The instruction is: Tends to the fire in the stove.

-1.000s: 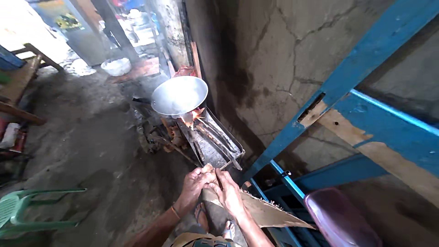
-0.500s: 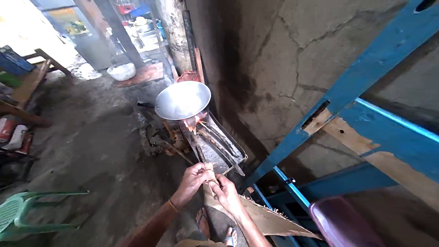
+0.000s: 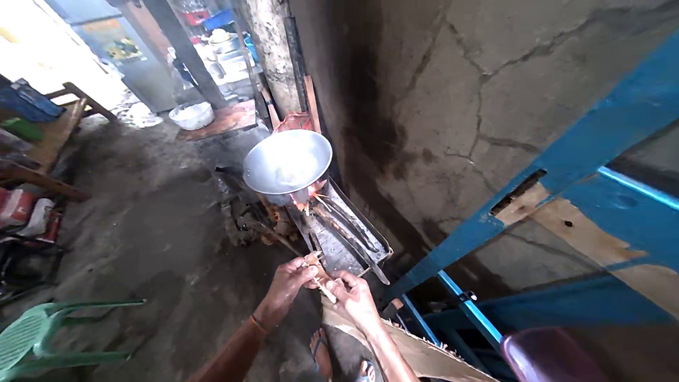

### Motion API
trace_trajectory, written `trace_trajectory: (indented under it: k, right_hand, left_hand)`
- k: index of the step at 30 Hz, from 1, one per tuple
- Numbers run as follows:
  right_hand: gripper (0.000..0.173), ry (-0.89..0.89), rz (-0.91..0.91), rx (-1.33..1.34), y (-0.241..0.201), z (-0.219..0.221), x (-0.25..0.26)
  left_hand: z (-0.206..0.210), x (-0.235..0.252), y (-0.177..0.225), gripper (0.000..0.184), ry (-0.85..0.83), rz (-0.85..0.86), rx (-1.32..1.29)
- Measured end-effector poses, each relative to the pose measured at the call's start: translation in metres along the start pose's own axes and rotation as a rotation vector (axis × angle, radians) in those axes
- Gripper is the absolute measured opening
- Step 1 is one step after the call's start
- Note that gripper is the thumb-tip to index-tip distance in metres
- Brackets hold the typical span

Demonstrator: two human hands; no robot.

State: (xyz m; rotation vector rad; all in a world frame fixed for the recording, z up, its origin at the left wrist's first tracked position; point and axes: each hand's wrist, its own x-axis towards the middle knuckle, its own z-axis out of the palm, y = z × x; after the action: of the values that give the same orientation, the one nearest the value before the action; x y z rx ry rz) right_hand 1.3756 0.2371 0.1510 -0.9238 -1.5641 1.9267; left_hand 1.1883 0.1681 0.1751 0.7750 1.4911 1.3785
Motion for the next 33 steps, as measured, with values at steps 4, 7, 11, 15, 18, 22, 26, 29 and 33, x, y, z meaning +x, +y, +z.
trace_trajectory:
  k: [4, 7, 11, 15, 18, 22, 26, 29, 33]
  right_hand:
    - [0.019, 0.067, -0.051, 0.118, 0.006, 0.009, 0.017]
    - [0.014, 0.124, -0.099, 0.119, 0.011, 0.013, 0.035]
    - [0.014, 0.328, -0.077, -0.055, 0.011, 0.005, 0.067]
    - [0.027, 0.520, 0.140, -0.442, 0.019, -0.020, 0.129]
    - [0.031, 0.552, 0.300, -0.560, 0.019, -0.024, 0.172]
    - [0.032, 0.569, 0.383, -0.511, 0.014, -0.010, 0.213]
    - [0.029, 0.579, 0.307, -0.375, 0.008, 0.006, 0.238]
    - [0.026, 0.568, 0.290, -0.345, 0.005, 0.015, 0.252]
    - [0.027, 0.540, 0.284, -0.279, 0.008, 0.020, 0.273]
  left_hand:
    - [-0.016, 0.016, 0.004, 0.012, 0.031, -0.097, -0.176]
    - [-0.027, 0.030, -0.001, 0.011, -0.003, -0.134, -0.241]
    - [-0.039, 0.049, -0.008, 0.041, -0.060, -0.248, -0.120]
    - [-0.067, 0.054, -0.030, 0.050, -0.064, -0.273, -0.027]
    - [-0.088, 0.050, -0.041, 0.038, 0.000, -0.377, 0.001]
    - [-0.121, 0.035, -0.058, 0.034, 0.056, -0.462, 0.063]
    - [-0.148, 0.023, -0.072, 0.035, 0.110, -0.553, 0.082]
    - [-0.158, 0.019, -0.077, 0.036, 0.131, -0.603, 0.087]
    - [-0.161, 0.020, -0.078, 0.036, 0.139, -0.633, 0.096]
